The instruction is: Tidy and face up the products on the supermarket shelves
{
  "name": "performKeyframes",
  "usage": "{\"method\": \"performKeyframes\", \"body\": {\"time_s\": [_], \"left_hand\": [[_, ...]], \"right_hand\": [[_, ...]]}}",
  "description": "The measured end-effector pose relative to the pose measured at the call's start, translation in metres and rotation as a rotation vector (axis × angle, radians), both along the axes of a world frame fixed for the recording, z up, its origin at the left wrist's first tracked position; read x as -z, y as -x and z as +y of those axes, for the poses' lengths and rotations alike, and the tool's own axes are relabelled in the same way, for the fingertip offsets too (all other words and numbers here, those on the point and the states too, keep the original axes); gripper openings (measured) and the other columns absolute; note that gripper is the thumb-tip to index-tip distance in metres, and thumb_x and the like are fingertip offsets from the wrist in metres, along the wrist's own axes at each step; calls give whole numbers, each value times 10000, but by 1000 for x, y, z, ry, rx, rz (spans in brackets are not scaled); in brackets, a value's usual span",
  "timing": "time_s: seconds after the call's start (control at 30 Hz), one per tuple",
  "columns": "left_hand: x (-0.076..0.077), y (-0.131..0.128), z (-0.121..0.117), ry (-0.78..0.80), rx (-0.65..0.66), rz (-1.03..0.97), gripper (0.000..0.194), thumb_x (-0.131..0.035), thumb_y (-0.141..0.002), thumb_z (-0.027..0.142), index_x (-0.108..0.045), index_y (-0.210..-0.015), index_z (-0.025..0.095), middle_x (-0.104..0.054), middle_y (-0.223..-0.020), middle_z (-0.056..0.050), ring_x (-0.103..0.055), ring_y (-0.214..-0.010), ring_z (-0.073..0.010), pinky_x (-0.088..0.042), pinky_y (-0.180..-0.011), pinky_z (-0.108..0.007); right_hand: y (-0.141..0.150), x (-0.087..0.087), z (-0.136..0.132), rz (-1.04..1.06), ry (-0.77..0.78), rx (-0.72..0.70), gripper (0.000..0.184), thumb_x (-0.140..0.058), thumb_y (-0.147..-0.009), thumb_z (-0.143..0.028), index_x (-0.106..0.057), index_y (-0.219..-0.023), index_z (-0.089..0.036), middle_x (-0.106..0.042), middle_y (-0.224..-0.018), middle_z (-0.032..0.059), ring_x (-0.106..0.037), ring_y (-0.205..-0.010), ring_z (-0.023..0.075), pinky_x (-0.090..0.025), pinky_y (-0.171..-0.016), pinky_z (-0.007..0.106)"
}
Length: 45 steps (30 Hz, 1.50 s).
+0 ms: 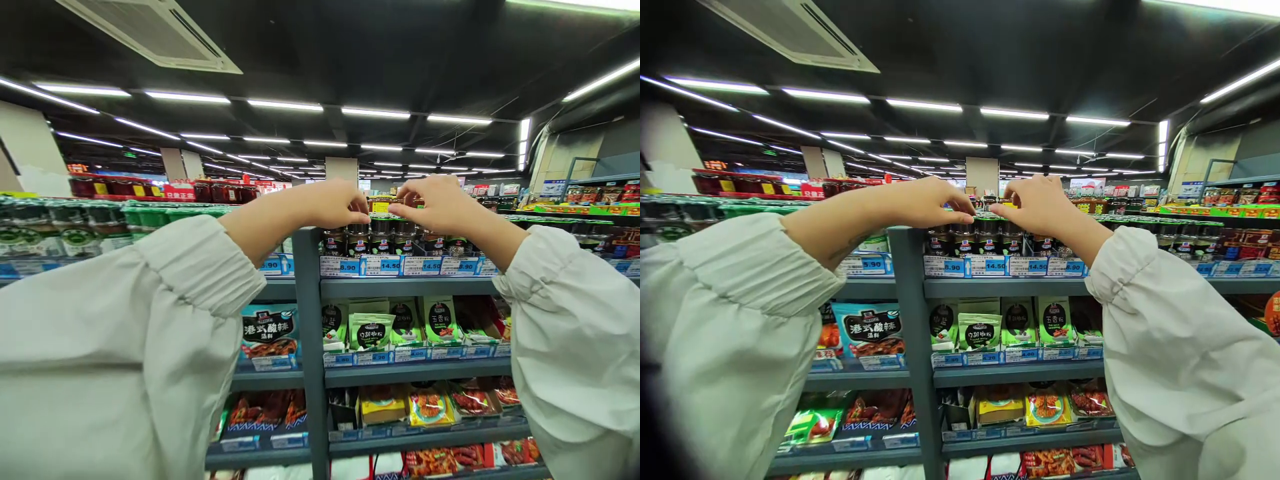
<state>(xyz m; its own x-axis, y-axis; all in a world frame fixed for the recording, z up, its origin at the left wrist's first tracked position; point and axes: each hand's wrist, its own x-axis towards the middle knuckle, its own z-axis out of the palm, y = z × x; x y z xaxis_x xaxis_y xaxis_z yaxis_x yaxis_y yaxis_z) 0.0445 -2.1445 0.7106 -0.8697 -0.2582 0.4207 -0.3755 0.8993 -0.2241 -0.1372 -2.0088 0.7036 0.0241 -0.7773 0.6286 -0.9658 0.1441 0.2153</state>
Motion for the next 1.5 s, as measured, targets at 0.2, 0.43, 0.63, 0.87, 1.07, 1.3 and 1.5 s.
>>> {"method": "performKeyframes", "body": {"time_s": [0.2,0.43,0.63,0.87,1.07,1.3,1.5], "left_hand": [[11,1,3,90,-15,83,411,-493,-932,472,-795,-1031,212,-771,-913,-79,-679,-894,-219,-487,-849,-335],[15,-38,5,-35,-40,338,454,-610,-875,438,-747,-1212,165,-753,-1167,-103,-673,-1065,-239,-494,-984,-360],[29,-86,-17,-168,-322,755,298,-635,-851,280,-766,-1086,149,-764,-1100,-121,-692,-1001,-247,-520,-988,-401],[63,-121,-32,-229,-412,797,342,-548,-939,352,-723,-1170,171,-744,-1185,-124,-674,-1099,-259,-513,-1002,-394],[64,-153,-56,-187,-301,769,423,-496,-968,371,-680,-1295,176,-718,-1294,-102,-643,-1204,-245,-458,-1100,-389],[46,-164,-93,-244,-89,392,415,-566,-923,475,-743,-1160,183,-744,-1249,-89,-658,-1180,-256,-460,-1081,-395],[23,-168,-116,-248,68,203,587,-707,-772,573,-728,-1173,145,-743,-1220,-121,-664,-1146,-280,-483,-1033,-390]], "right_hand": [[-34,4,-19,43,-106,-84,360,-484,-1020,-369,-732,-1188,-171,-717,-1173,120,-579,-1195,308,-394,-1042,452],[-52,8,-37,20,-97,-183,400,-526,-993,-347,-692,-1295,-143,-723,-1219,125,-629,-1157,289,-462,-992,398],[-70,21,-60,149,-67,-127,419,-540,-1015,-473,-736,-1181,-141,-731,-1180,156,-643,-1142,338,-459,-989,453],[-59,20,-70,86,-102,-190,374,-540,-1017,-433,-693,-1217,-157,-719,-1192,142,-594,-1195,326,-457,-983,431],[-72,3,-71,41,-44,-200,467,-522,-990,-551,-709,-1176,-166,-712,-1164,145,-569,-1199,346,-458,-1021,489],[-157,-11,-92,69,-78,-152,513,-514,-994,-568,-714,-1230,-158,-718,-1209,139,-624,-1166,317,-480,-981,420],[-195,7,-120,158,-153,49,505,-505,-1011,-536,-724,-1248,-147,-717,-1211,172,-619,-1204,346,-472,-971,433]]}}
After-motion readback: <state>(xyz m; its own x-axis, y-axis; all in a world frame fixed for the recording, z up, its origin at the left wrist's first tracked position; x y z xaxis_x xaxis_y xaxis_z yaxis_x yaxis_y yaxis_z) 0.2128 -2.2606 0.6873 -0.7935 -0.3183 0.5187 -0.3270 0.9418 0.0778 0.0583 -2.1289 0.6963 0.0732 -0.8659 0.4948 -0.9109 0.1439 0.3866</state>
